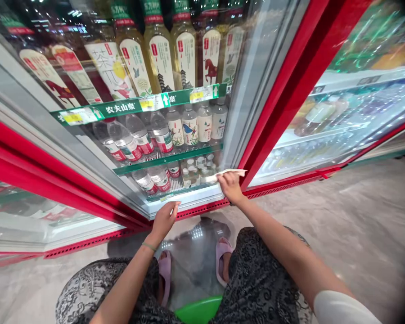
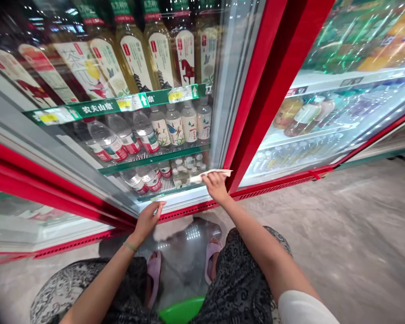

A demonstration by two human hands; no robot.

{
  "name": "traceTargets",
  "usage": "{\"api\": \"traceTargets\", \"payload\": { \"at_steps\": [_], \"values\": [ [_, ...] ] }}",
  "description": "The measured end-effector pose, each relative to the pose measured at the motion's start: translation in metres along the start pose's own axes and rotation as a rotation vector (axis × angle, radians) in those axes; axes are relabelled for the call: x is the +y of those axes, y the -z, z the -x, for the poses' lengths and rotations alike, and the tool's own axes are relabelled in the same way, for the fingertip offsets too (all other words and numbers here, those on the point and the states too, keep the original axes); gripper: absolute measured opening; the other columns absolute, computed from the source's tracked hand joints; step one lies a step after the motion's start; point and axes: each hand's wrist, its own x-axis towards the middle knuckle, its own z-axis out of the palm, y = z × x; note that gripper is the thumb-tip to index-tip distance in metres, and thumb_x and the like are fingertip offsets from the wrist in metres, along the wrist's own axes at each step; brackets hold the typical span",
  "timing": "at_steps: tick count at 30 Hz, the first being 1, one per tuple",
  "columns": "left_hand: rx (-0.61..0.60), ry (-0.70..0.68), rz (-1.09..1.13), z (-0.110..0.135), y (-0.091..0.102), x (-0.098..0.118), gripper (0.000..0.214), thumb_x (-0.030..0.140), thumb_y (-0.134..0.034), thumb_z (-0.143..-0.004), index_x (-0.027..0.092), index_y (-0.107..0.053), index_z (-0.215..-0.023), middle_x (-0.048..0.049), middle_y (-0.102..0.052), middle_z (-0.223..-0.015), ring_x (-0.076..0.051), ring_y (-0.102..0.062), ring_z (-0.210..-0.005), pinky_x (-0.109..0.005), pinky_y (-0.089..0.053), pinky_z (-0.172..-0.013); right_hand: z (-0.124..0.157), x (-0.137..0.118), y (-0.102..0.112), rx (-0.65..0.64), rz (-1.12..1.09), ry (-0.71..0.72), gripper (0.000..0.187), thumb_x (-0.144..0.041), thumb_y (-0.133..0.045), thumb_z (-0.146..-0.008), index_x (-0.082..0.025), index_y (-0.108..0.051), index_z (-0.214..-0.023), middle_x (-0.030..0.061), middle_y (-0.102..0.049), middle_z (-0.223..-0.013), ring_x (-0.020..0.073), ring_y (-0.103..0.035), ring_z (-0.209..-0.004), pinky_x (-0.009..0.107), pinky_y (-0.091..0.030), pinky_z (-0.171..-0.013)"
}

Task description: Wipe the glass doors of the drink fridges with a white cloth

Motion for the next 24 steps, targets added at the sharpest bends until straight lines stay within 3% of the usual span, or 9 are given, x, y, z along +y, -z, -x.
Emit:
{"api": "traceTargets", "payload": {
  "at_steps": [2,4,7,10,12,16,18,21,24],
  "values": [
    [0.001,-0.009,-0.003,0.0,-0.001,0.004,0.029,0.031,-0.046,-0.1,0.024,-0.071,-0.111,-0.0052,-0.077,-0.11,-0.02,-0.073,-0.105,-0.038,-0.059,-0.095,-0.006,-0.011,-0.003,-0.128,-0.066,0.159,0.042,-0.018,-0.042,-0.098,-0.033,-0.066,-0.129,0.0041,-0.067,-0.114,0.0208,-0.056,-0.11,0.042,-0.042,-0.106],
    [0.009,-0.014,-0.009,-0.001,0.002,0.005,0.028,0.031,-0.047,-0.1,0.024,-0.071,-0.112,-0.0052,-0.077,-0.111,-0.02,-0.073,-0.105,-0.038,-0.059,-0.095,-0.018,-0.017,-0.002,-0.163,-0.082,0.215,0.043,-0.022,-0.045,-0.099,-0.038,-0.063,-0.134,0.0005,-0.069,-0.114,0.0184,-0.057,-0.105,0.037,-0.043,-0.103],
    [0.029,-0.01,-0.023,-0.001,0.011,0.002,0.027,0.032,-0.049,-0.1,0.023,-0.071,-0.112,-0.0053,-0.077,-0.112,-0.021,-0.073,-0.105,-0.039,-0.059,-0.095,-0.033,-0.009,0.004,-0.078,-0.005,0.091,0.04,-0.028,-0.055,-0.095,-0.035,-0.066,-0.133,0.0051,-0.07,-0.116,0.0241,-0.055,-0.113,0.045,-0.039,-0.109],
    [0.052,0.006,-0.036,-0.001,0.02,0.0,0.027,0.034,-0.048,-0.1,0.024,-0.071,-0.112,-0.0058,-0.077,-0.113,-0.022,-0.073,-0.105,-0.04,-0.059,-0.095,-0.029,0.003,0.0,0.011,0.094,-0.101,0.037,-0.031,-0.064,-0.088,-0.03,-0.072,-0.124,0.0108,-0.067,-0.118,0.0323,-0.052,-0.119,0.055,-0.036,-0.11],
    [0.065,0.017,-0.043,-0.002,0.026,0.003,0.028,0.034,-0.048,-0.101,0.024,-0.071,-0.112,-0.0061,-0.076,-0.114,-0.022,-0.072,-0.107,-0.041,-0.058,-0.096,-0.02,0.002,-0.009,-0.016,0.087,-0.121,0.035,-0.033,-0.065,-0.086,-0.03,-0.073,-0.12,0.0107,-0.067,-0.115,0.0333,-0.052,-0.115,0.057,-0.038,-0.107],
    [0.112,-0.047,-0.067,-0.016,0.04,0.023,0.028,0.031,-0.046,-0.102,0.024,-0.069,-0.116,-0.007,-0.074,-0.117,-0.022,-0.068,-0.114,-0.043,-0.055,-0.103,-0.023,-0.015,-0.02,-0.103,-0.039,0.017,0.035,-0.04,-0.064,-0.089,-0.036,-0.071,-0.124,0.0069,-0.067,-0.107,0.0292,-0.054,-0.108,0.054,-0.039,-0.107],
    [0.157,-0.133,-0.083,-0.03,0.047,0.037,0.028,0.027,-0.046,-0.102,0.025,-0.068,-0.118,-0.0082,-0.071,-0.122,-0.022,-0.064,-0.12,-0.043,-0.052,-0.108,-0.034,-0.016,-0.013,-0.045,-0.033,0.026,0.039,-0.044,-0.063,-0.09,-0.035,-0.069,-0.127,0.008,-0.066,-0.113,0.0301,-0.052,-0.113,0.056,-0.034,-0.111],
    [0.248,-0.25,-0.154,-0.053,0.056,0.056,0.027,0.025,-0.048,-0.1,0.026,-0.067,-0.12,-0.0097,-0.066,-0.129,-0.023,-0.057,-0.132,-0.046,-0.047,-0.114,-0.042,-0.003,0.0,0.147,0.095,-0.13,0.04,-0.043,-0.062,-0.088,-0.025,-0.069,-0.123,0.015,-0.059,-0.13,0.0373,-0.044,-0.126,0.066,-0.026,-0.113],
    [0.315,-0.334,-0.246,-0.074,0.062,0.07,0.028,0.023,-0.051,-0.098,0.028,-0.069,-0.12,-0.0095,-0.063,-0.134,-0.026,-0.049,-0.14,-0.051,-0.042,-0.118,-0.032,0.007,0.002,0.175,0.149,-0.203,0.046,-0.047,-0.063,-0.085,-0.018,-0.067,-0.121,0.0204,-0.055,-0.133,0.0421,-0.041,-0.129,0.073,-0.027,-0.109]
  ]
}}
